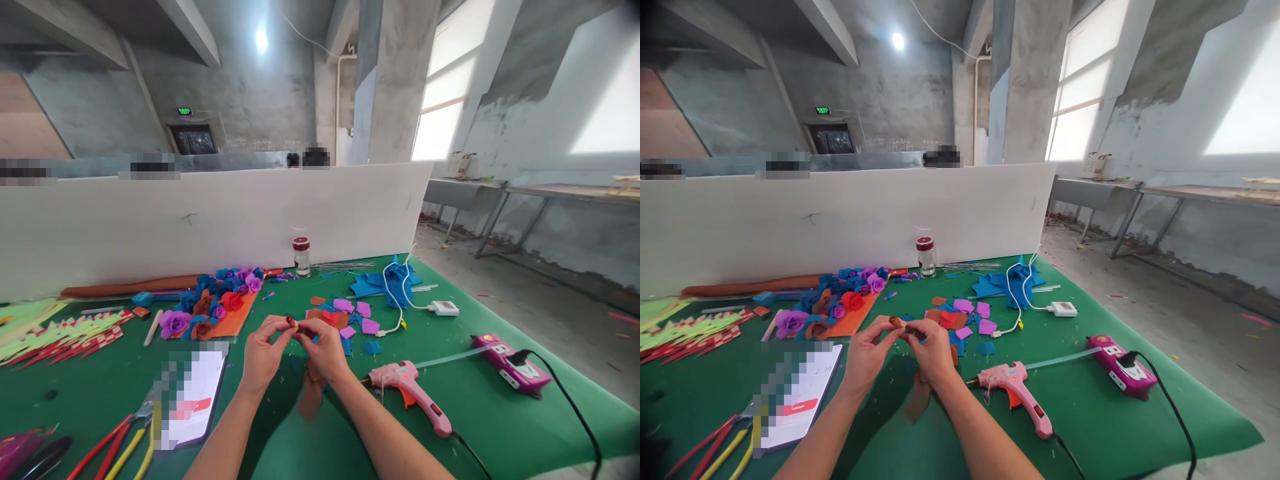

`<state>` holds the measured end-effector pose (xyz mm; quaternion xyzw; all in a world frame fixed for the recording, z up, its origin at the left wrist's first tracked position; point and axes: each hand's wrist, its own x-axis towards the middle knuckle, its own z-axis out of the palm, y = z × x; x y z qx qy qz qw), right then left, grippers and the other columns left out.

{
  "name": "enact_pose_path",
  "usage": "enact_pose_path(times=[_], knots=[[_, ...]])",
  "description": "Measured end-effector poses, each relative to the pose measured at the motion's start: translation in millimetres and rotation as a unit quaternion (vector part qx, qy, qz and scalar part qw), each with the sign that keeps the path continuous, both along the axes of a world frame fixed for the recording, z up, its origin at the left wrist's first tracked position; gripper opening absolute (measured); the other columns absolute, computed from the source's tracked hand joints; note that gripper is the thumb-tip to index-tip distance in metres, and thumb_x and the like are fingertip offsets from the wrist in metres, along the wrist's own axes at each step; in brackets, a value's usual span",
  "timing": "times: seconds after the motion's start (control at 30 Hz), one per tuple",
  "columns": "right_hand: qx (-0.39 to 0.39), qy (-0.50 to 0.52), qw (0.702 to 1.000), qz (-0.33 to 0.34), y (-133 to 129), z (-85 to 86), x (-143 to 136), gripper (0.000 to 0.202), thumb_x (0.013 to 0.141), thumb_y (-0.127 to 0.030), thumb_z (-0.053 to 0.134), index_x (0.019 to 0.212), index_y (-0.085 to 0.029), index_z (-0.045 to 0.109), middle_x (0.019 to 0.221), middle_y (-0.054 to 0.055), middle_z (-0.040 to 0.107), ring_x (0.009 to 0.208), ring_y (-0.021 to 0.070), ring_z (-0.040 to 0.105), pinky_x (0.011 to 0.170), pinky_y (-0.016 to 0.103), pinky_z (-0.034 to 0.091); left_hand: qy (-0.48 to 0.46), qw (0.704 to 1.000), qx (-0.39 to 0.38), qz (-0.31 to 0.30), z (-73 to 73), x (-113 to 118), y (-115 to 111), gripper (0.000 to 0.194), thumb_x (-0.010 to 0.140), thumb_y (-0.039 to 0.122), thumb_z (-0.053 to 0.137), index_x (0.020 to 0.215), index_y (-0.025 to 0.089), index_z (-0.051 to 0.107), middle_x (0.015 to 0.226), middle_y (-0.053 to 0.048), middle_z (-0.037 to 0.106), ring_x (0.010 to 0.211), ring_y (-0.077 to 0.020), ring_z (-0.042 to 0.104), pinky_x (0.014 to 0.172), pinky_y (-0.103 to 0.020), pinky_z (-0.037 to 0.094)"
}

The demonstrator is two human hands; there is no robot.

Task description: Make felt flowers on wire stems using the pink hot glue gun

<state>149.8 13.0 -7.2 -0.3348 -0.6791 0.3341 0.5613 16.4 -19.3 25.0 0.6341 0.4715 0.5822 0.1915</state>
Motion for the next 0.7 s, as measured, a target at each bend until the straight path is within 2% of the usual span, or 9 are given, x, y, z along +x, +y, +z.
enact_pose_path(times=[0.13, 0.27, 0.37, 0.5, 0.6, 0.7], knots=[[-0.003, -0.002, 1.000, -0.013, 1, 0.4, 3, 0.031, 0.078, -0.026, 0.065, 0.109, -0.022, 0.068, 0.088, 0.004, 0.070, 0.069, 0.0151, 0.060, 0.068, 0.026, 0.051, 0.009, 1.000, 0.024, 0.005, -0.9, -3, -6, 0.010, 0.081, 0.033, 0.064, 0.084, 0.026, 0.071, 0.089, -0.002, 0.069, 0.088, -0.0195, 0.063, 0.084, -0.032, 0.049], [-0.016, 0.009, 0.998, -0.055, 1, 1.6, 7, 0.012, 0.079, -0.030, 0.064, 0.081, -0.020, 0.071, 0.075, 0.003, 0.070, 0.069, 0.0166, 0.063, 0.067, 0.027, 0.050, 0.048, 0.996, 0.076, 0.012, 1.6, -7, -11, 0.009, 0.083, 0.028, 0.062, 0.086, 0.027, 0.070, 0.089, -0.003, 0.069, 0.089, -0.0191, 0.062, 0.083, -0.032, 0.049], [-0.030, 0.014, 0.996, -0.084, 3, 4.5, 12, 0.017, 0.079, -0.033, 0.063, 0.072, -0.020, 0.072, 0.073, 0.003, 0.072, 0.069, 0.0178, 0.065, 0.067, 0.027, 0.050, 0.075, 0.993, 0.087, 0.001, 2.8, -7, -11, 0.012, 0.085, 0.028, 0.058, 0.089, 0.027, 0.070, 0.090, -0.004, 0.069, 0.089, -0.0190, 0.062, 0.082, -0.032, 0.049], [-0.053, 0.012, 0.991, -0.126, 12, 14.8, 28, 0.028, 0.084, -0.038, 0.054, 0.080, -0.018, 0.074, 0.074, 0.005, 0.073, 0.069, 0.0189, 0.066, 0.066, 0.028, 0.050, 0.076, 0.994, 0.073, 0.022, 2.7, -8, -9, 0.015, 0.086, 0.035, 0.057, 0.086, 0.025, 0.069, 0.087, -0.004, 0.068, 0.087, -0.0187, 0.062, 0.082, -0.031, 0.048], [-0.044, 0.007, 0.989, -0.142, 22, 27.7, 51, 0.035, 0.088, -0.039, 0.047, 0.098, -0.017, 0.072, 0.086, 0.007, 0.074, 0.073, 0.0176, 0.066, 0.069, 0.027, 0.050, 0.065, 0.996, 0.040, 0.047, 0.9, -10, -4, 0.021, 0.085, 0.040, 0.056, 0.086, 0.023, 0.069, 0.088, -0.003, 0.067, 0.087, -0.0181, 0.062, 0.083, -0.029, 0.046], [-0.038, -0.100, 0.983, -0.147, 31, 40.5, 80, 0.030, 0.085, -0.038, 0.053, 0.096, -0.018, 0.072, 0.085, 0.005, 0.074, 0.074, 0.0171, 0.065, 0.068, 0.025, 0.047, 0.042, 0.999, -0.002, 0.031, -2.3, -14, 2, 0.025, 0.085, 0.043, 0.056, 0.086, 0.021, 0.069, 0.089, -0.003, 0.069, 0.088, -0.0186, 0.062, 0.084, -0.030, 0.045]])
